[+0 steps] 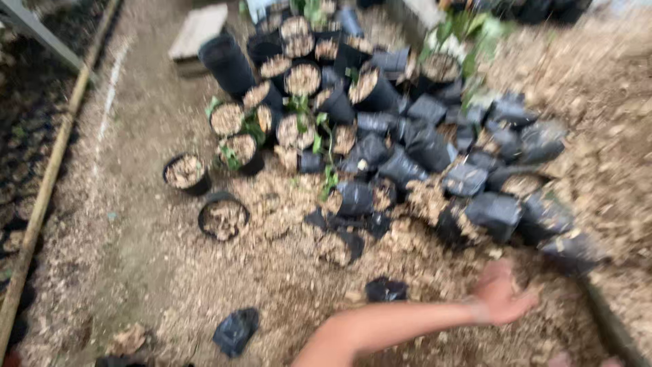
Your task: The person fills black plastic planting pouches with wood shavings from a pile on the ground. They repeatedly scoop material with both hands, stuff it into the pouches, and place the filled pouches into a growing pile.
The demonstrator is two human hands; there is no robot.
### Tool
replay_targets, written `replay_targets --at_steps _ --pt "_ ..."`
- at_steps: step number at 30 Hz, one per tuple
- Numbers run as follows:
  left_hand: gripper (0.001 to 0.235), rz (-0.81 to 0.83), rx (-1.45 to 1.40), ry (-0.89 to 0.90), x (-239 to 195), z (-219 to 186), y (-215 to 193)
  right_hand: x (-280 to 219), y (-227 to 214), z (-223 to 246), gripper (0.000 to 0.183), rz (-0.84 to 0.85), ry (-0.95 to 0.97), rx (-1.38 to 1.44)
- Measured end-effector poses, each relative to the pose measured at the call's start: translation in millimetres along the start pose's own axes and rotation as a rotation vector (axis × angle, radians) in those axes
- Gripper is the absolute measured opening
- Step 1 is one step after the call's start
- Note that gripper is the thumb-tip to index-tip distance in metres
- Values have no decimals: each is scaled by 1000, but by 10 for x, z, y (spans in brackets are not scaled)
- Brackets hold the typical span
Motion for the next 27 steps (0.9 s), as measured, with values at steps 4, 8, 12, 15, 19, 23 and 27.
replay_targets --at_steps 4,8,12,15,19,23,27 --pt "109 -7 425 -216 -1412 801 -273 -892 -155 -838 62 -62 14 -188" --pt "108 40 198 -336 -1930 1116 -617 -2186 -293 -1480 60 -94 -3 -308" --pt "110 67 468 -330 -1866 1258 -595 -2362 -404 -2071 59 -103 -12 -463" --pt "103 -60 213 -227 -1914 1355 -553 -2187 -426 -2254 64 11 2 -739" --pt "104 -86 232 -105 -2052 1438 -365 -1579 156 -2189 59 271 -96 -863" --pt "107 23 417 -171 -2001 1641 -157 -1456 854 -2363 55 547 -37 -1063" --pt "105 -85 286 -139 -2022 1542 -255 -1477 765 -2369 53 621 9 -1183"
Point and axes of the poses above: each hand's wrist, its own x-axis towards the middle knuckle, its own y-axis out of the palm, z = x × y, the point moved 9 cm from there along x, towards the middle knuckle, and after that the axes turned 14 degrees about z, right-handed, at the moved point
